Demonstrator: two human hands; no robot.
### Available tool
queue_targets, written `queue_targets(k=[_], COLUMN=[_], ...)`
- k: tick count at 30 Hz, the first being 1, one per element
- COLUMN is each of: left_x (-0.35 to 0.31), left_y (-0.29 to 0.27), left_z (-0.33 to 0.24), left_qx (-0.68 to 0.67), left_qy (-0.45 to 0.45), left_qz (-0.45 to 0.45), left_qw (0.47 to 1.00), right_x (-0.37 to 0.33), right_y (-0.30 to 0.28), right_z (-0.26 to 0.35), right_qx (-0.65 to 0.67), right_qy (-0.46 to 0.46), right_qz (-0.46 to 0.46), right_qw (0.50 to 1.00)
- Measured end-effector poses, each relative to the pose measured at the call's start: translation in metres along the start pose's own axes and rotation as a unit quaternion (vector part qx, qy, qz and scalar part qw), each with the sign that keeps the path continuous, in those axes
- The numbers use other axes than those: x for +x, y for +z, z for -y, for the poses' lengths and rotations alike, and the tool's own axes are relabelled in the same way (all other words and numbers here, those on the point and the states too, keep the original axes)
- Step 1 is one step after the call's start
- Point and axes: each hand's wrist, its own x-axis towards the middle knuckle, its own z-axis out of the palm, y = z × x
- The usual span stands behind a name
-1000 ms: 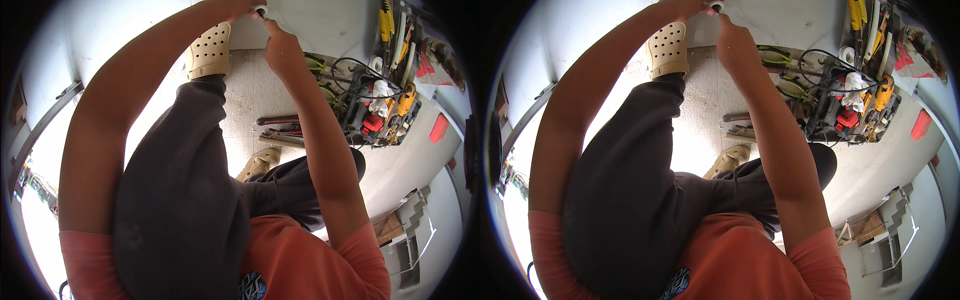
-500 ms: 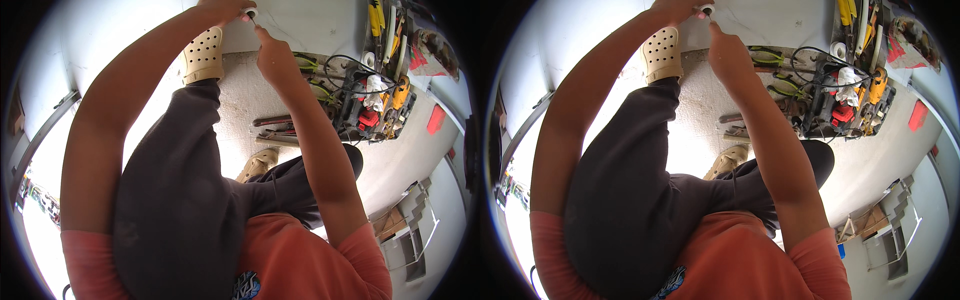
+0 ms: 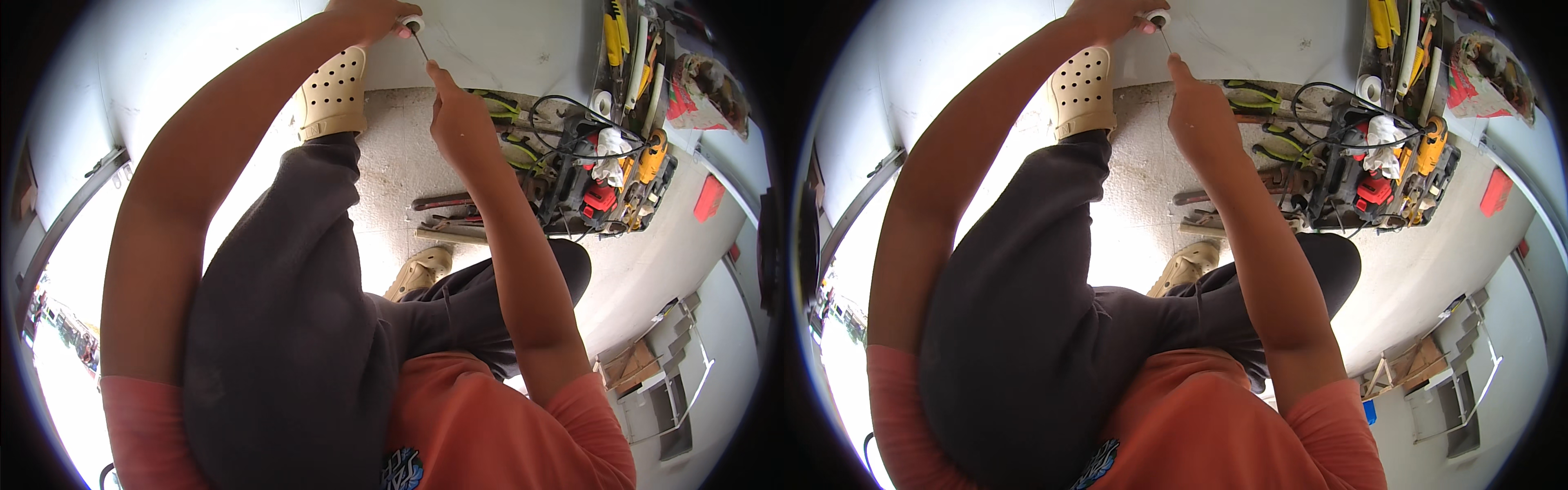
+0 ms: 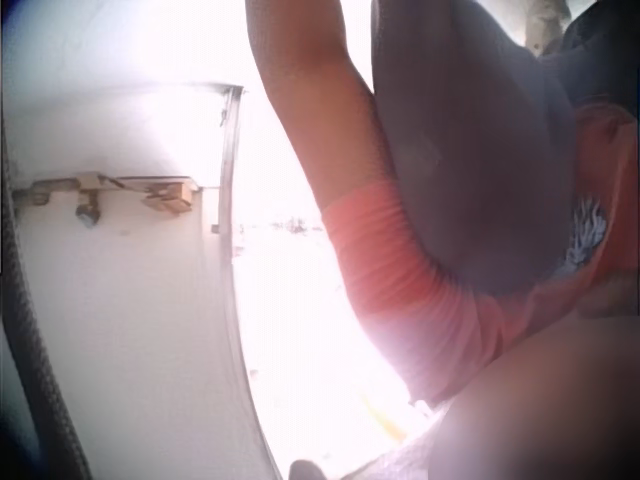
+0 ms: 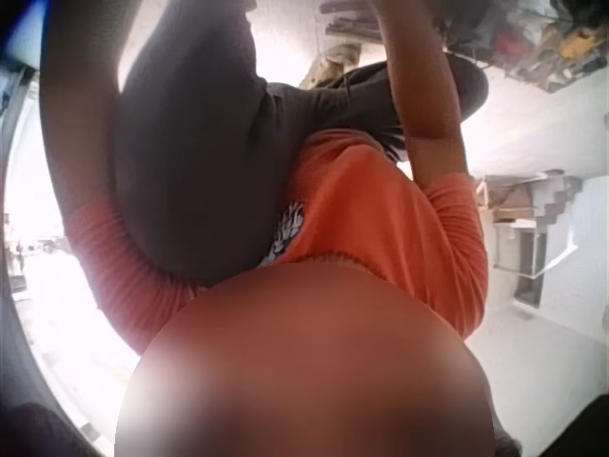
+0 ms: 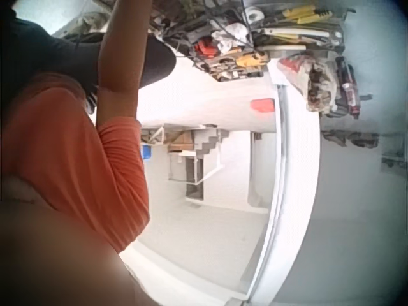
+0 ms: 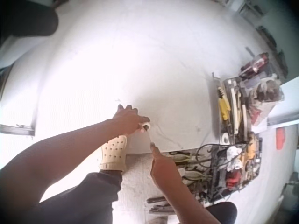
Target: The person uses a screwdriver to loosen a fitting on a white PVC pipe, then uses a utility knife to cut and deburr short PVC pipe segments. They repeatedly cut, trim, and fit the pieces together, assembling a small plumbing assembly on the floor.
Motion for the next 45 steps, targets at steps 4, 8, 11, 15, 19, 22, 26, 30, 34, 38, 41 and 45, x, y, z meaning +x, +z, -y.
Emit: queue_targets(k=[4, 8, 11, 15, 19, 22, 26, 30, 34, 38, 41, 45], left_x=[-0.001, -0.001, -0.003, -0.005, -0.001, 0.001, 0.0, 0.003, 0.002, 0.001, -0.002, 0.0], left_y=[0.003, -0.001, -0.004, -0.001, -0.001, 0.0, 0.003, 0.004, 0.003, 0.001, 0.001, -0.002], left_z=[0.001, -0.001, -0.003, -0.004, -0.002, -0.003, -0.002, 0.0, -0.001, -0.004, -0.004, -0.004], left_qx=[-0.008, 0.011, -0.009, 0.001, 0.004, 0.01, 0.014, 0.023, 0.01, 0.022, 0.013, 0.016], left_qy=[0.019, 0.0, -0.006, 0.0, 0.002, -0.001, -0.007, 0.005, 0.018, 0.003, 0.013, 0.005], left_qz=[-0.023, -0.013, 0.006, -0.014, -0.019, -0.002, -0.005, -0.031, -0.016, 0.014, 0.003, -0.005], left_qw=[1.0, 1.0, 1.0, 1.0, 1.0, 1.0, 1.0, 0.999, 1.0, 1.0, 1.0, 1.0], right_x=[0.016, 0.022, 0.002, 0.005, 0.023, 0.007, -0.007, 0.005, -0.005, -0.018, 0.004, 0.016], right_y=[0.005, 0.006, 0.002, 0.007, 0.008, 0.003, 0.006, 0.011, -0.002, -0.006, 0.002, 0.011], right_z=[0.005, 0.007, 0.001, 0.003, 0.005, -0.001, 0.0, 0.002, -0.012, -0.009, 0.005, 0.006], right_qx=[0.033, 0.017, 0.012, 0.043, 0.04, 0.032, 0.043, 0.054, 0.057, 0.041, 0.044, 0.073], right_qy=[-0.019, -0.008, -0.025, -0.027, 0.005, -0.02, -0.023, -0.012, -0.026, -0.022, -0.011, -0.031], right_qz=[-0.034, -0.035, -0.024, -0.043, -0.037, -0.031, -0.009, -0.006, -0.021, -0.003, -0.016, -0.072], right_qw=[0.999, 0.999, 0.999, 0.998, 0.998, 0.999, 0.999, 0.998, 0.998, 0.999, 0.999, 0.994])
